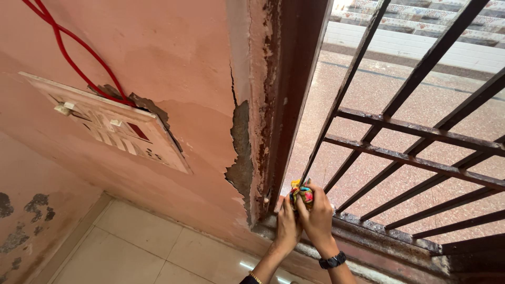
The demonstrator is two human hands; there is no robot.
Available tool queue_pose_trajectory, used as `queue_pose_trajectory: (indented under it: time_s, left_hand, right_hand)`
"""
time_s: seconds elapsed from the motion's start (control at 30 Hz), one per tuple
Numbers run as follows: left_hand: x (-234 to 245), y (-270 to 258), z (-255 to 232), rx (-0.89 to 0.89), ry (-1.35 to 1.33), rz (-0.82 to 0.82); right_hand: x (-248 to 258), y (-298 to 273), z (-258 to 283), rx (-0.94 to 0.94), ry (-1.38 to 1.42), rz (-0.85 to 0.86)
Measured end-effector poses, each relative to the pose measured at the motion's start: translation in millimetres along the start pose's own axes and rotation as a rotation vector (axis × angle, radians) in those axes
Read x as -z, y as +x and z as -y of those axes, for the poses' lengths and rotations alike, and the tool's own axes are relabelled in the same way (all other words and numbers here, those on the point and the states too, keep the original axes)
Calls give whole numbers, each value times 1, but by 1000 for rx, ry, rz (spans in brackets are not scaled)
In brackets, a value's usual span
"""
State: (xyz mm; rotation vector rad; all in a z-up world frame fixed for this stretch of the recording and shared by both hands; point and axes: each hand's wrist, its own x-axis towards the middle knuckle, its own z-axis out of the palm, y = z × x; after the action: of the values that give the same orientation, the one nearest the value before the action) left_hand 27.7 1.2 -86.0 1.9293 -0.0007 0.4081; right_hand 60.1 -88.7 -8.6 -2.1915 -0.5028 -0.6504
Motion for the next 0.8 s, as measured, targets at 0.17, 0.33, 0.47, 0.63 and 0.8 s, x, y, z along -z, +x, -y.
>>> queue_pose_trajectory:
  time_s: [0.17,0.33,0.47,0.63,0.8]
  left_hand:
    - [0,-11,4,-38,-11,-58]
    - [-6,-14,-35,-142,-62,-173]
    - [11,10,-95,-366,58,-299]
    - [36,50,-151,-428,-41,-312]
    - [36,63,-145,-404,-40,-213]
  right_hand:
    - [-7,-13,-16,-172,102,97]
    - [14,-5,-16,-245,108,54]
    - [59,31,17,80,183,-246]
    - [85,85,71,167,140,-242]
    - [74,97,83,78,47,-212]
